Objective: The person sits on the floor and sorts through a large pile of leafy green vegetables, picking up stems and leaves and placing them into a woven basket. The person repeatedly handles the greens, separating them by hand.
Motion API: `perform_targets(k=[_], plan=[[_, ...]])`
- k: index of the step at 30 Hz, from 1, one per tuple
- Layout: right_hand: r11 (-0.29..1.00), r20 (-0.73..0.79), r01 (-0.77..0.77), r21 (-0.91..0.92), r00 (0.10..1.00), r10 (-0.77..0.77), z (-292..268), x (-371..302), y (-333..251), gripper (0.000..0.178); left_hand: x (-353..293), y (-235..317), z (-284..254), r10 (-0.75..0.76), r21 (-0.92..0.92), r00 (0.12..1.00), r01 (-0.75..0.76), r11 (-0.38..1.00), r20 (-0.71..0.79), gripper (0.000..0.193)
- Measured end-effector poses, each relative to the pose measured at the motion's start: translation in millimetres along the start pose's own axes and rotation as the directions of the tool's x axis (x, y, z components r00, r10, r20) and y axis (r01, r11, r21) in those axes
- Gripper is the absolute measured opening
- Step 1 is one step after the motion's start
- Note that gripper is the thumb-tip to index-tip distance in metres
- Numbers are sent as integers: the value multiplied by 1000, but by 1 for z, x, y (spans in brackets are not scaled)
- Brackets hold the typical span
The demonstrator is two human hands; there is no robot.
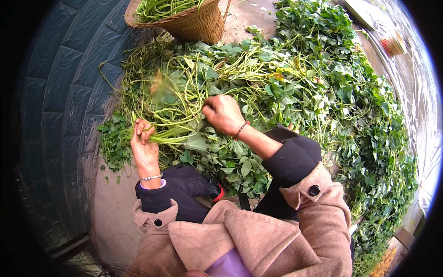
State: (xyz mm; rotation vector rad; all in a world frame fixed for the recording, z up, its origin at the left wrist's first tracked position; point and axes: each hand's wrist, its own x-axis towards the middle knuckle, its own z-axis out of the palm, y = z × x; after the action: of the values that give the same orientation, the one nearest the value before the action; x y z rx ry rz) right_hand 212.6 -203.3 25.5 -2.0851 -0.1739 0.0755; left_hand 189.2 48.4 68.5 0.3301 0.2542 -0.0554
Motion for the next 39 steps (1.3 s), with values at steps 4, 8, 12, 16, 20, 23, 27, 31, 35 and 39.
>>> perform_targets(k=[4,8,12,16,20,23,27,31,35,39], plan=[[988,-67,-121,97,990,127,-11,15,22,19,2,20,-7,99,-55,995,-97,994,33,13],[962,53,263,69,962,-267,-2,-1,2,16,2,15,-7,125,-53,989,-129,990,-77,14],[904,107,427,27,897,-428,18,-13,-13,23,1,9,-5,119,-35,991,-121,992,-55,14],[893,170,418,167,880,-443,20,-10,-9,16,1,5,-5,114,-24,993,-114,993,-17,13],[885,426,125,448,841,-334,7,-7,-12,18,3,8,-9,131,26,991,-131,991,-27,14],[843,580,-102,529,768,-271,-4,-7,-20,20,4,7,-7,149,58,988,-146,988,-50,15],[835,594,-61,547,731,-336,6,-7,-8,14,5,8,-9,172,97,985,-168,981,-34,16],[956,530,186,227,800,-282,12,-10,2,14,5,6,-12,209,142,977,-201,969,-43,17],[997,278,66,46,958,-76,19,-10,-1,21,3,0,-11,203,211,977,-185,960,-65,18],[879,142,-326,348,945,295,25,-6,3,26,2,-16,-7,161,189,972,-127,974,-173,16]])
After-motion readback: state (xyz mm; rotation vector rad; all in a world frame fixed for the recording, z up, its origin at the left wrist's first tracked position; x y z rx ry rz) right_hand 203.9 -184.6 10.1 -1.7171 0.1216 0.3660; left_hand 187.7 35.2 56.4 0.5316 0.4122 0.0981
